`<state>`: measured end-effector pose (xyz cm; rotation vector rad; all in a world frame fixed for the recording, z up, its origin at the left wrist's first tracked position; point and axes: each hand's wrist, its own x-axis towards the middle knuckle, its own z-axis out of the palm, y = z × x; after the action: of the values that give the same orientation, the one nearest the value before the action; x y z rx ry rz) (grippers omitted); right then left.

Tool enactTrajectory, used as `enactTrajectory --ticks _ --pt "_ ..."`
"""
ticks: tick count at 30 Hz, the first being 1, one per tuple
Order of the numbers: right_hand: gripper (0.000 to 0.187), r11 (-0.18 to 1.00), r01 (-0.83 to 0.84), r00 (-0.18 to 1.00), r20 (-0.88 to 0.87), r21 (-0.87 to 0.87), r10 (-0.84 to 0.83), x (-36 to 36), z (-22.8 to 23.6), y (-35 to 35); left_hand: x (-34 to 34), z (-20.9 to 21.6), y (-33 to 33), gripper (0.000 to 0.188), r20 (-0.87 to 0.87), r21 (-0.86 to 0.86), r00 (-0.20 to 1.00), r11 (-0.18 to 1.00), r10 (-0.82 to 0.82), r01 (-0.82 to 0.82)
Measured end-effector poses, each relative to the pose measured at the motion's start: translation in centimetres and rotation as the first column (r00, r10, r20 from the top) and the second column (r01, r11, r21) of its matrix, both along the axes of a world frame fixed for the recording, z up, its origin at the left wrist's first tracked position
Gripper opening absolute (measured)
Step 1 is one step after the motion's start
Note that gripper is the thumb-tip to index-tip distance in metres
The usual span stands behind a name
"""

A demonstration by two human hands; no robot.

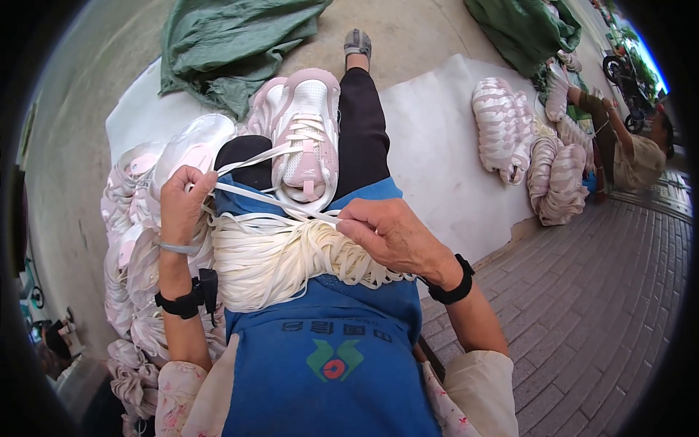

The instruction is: Lacing a pair of pink and white sneakers while sitting on the ground.

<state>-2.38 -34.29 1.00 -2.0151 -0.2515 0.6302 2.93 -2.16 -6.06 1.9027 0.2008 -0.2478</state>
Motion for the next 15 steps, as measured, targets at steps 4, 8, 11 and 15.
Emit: enactTrajectory --ticks 4,8,11,15 --pt "0.017 0.999 -0.036 0.996 0.077 0.027 0.034 -0.1 -0.4 1.1 -0.4 1.6 -2.6 0.021 0.133 0.146 0.990 0.989 -0.036 0.017" --pt "0.016 0.993 -0.039 0.974 0.224 0.107 0.014 0.3 -2.4 4.0 -1.3 5.5 -8.1 0.023 -0.119 -0.365 0.913 0.872 -0.391 0.326" --pt "0.016 0.990 0.020 0.969 0.240 0.138 -0.053 1.3 -2.3 5.5 -1.6 4.6 -7.6 0.023 -0.303 -0.309 0.808 0.854 -0.506 0.419" --pt "0.017 0.996 0.044 0.985 0.163 0.072 -0.055 0.7 -3.1 4.8 -2.0 3.8 -5.5 0.022 -0.285 -0.178 0.846 0.892 -0.451 0.416"
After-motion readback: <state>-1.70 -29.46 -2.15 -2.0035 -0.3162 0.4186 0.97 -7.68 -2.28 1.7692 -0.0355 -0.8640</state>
